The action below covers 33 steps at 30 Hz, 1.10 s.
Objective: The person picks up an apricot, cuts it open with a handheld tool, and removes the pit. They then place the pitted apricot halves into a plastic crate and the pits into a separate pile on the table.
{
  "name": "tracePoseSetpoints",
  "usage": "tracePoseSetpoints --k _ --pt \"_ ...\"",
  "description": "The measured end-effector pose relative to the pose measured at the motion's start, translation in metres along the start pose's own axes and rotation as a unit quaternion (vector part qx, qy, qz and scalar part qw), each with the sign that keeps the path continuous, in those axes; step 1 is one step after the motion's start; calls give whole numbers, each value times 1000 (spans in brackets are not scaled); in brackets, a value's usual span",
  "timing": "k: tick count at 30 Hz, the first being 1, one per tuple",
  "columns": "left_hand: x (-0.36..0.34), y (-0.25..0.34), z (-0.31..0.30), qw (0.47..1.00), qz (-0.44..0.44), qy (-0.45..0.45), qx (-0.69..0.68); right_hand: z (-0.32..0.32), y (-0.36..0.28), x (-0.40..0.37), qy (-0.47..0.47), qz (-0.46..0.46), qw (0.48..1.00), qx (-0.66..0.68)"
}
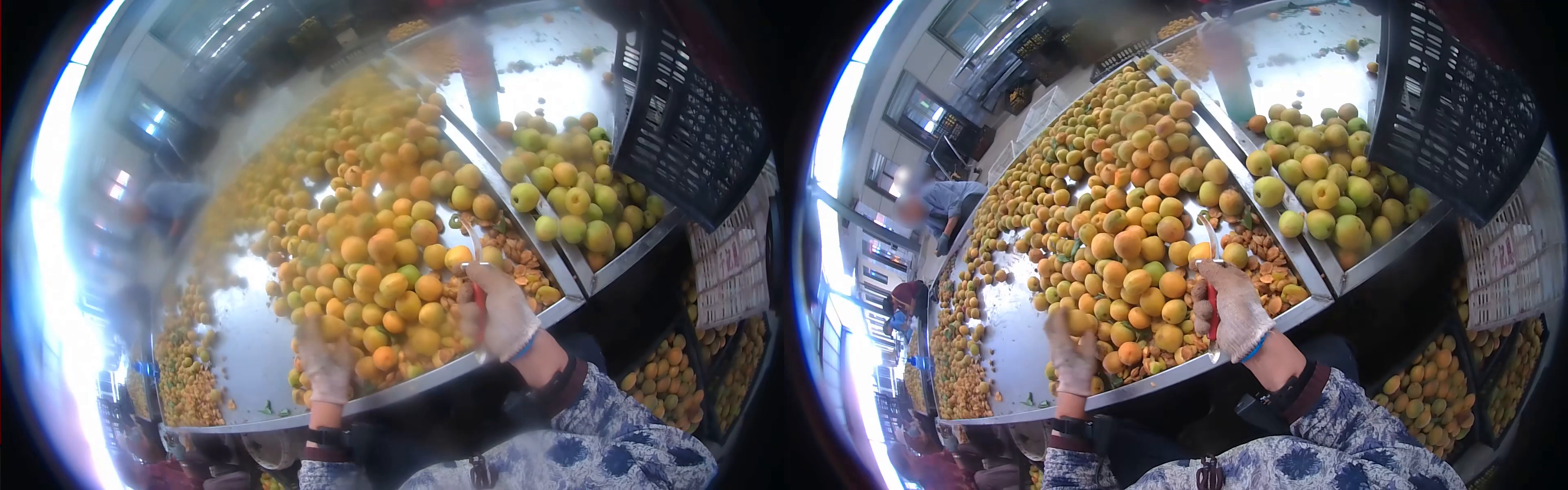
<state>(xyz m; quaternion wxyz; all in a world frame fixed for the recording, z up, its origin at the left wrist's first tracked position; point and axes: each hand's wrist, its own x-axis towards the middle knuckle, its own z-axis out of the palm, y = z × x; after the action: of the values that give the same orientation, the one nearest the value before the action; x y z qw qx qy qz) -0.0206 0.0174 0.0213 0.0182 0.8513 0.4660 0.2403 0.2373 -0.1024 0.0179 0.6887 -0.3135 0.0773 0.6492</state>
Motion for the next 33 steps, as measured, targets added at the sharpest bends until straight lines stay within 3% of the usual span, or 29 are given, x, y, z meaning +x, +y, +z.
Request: tracePoseSetpoints --k 1,5,7,9,11,13,17,19,21,24,25,27,28,31,33 --pt "0 -12 -1 995 -82 36 -30 1 0 -2 3 2 1000 3" --pt "23 -44 -1 991 -120 10 -55 8 -1 -3 20 -21 999 -16" --pt "28 -49 8 995 -77 1 -55 11 -4 -4 40 -7 999 3" --pt "30 -42 19 1000 3 8 29 14 -8 -7 32 -3 999 6" --pt "40 -4 4 998 -15 -52 19 14 -8 -6 29 1 1000 11" --pt "41 6 2 965 73 -166 189 13 -7 -5 23 -3 1000 -10" --pt "48 7 10 948 107 -182 236 19 -9 -12 20 -1 1000 -3" --pt "60 17 7 954 107 -198 198 18 -14 -12 9 -12 1000 5" --pt "66 19 14 992 90 -69 59 14 -16 -8 47 -13 999 19" --pt "76 56 16 994 81 -20 -67 11 -16 -7 39 -21 999 31" --pt "78 65 23 994 82 -22 -67 12 -15 -8 36 -20 999 19" --pt "82 77 38 969 187 -151 -59 12 -15 -5 30 -10 999 22" --pt "84 79 42 947 229 -212 74 13 -15 -7 26 -4 1000 16" --pt "73 80 37 955 247 -142 78 8 -18 -6 15 4 999 28" --pt "67 69 33 950 249 -163 99 6 -21 -7 26 -17 999 13"
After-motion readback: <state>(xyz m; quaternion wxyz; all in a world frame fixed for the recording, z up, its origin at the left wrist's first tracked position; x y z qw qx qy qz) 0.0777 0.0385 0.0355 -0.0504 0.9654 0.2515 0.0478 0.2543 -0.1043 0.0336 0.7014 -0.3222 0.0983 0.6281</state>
